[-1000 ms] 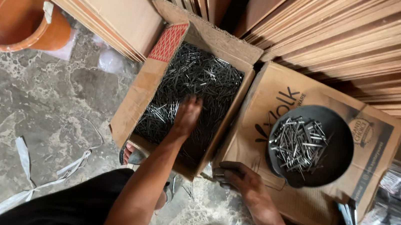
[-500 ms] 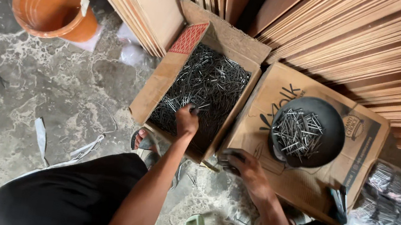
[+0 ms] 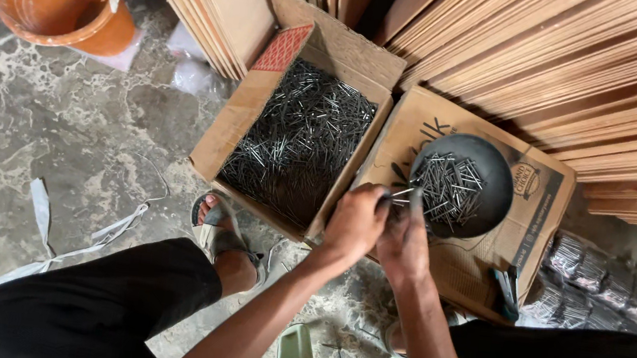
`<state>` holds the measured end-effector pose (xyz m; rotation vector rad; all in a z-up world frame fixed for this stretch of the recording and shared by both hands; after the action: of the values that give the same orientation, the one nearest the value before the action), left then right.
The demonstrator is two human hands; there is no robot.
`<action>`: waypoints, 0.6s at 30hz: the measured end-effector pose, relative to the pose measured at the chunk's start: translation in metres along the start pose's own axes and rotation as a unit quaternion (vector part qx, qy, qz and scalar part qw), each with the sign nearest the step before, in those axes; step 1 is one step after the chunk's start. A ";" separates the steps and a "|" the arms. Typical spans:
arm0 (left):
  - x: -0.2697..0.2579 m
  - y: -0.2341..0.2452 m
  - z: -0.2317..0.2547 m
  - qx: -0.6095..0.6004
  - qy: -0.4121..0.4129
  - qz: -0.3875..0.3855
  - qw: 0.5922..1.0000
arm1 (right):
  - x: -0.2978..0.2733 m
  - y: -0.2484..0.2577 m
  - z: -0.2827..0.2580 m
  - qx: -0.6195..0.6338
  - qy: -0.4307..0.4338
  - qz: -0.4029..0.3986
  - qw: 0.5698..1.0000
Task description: The person sits on a low stool and repeatedly scoops nails from a cardboard box with their left hand, transferring them into a black bowl held in their right hand. The task continues throughout the clip with the bowl gradually filling.
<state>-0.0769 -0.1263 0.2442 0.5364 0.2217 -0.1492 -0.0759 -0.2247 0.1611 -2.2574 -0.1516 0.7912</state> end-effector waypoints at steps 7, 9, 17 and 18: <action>-0.005 -0.018 0.033 0.078 -0.122 0.045 0.988 | -0.015 -0.016 -0.042 0.028 0.025 -0.005 0.999; -0.003 -0.033 0.034 0.132 -0.203 0.031 0.970 | -0.020 -0.024 -0.052 0.042 0.036 -0.008 0.998; -0.012 -0.018 0.076 0.143 -0.287 0.059 0.945 | -0.038 -0.016 -0.073 0.014 0.063 -0.017 0.998; -0.013 -0.015 0.079 0.124 -0.305 0.054 0.943 | -0.050 -0.034 -0.077 -0.008 0.056 0.000 0.998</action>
<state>-0.0785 -0.1791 0.3063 0.7262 -0.4372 -0.2304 -0.0670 -0.2625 0.2512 -2.3105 -0.1068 0.6640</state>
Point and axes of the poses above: each hand's wrist, its own x-axis towards the middle knuckle, its own y-axis out of the back of the hand, z = x × y, the point moved 4 cm from there along x, towards the middle knuckle, and after that the axes turned 12 degrees about -z, right-handed, at the moved point
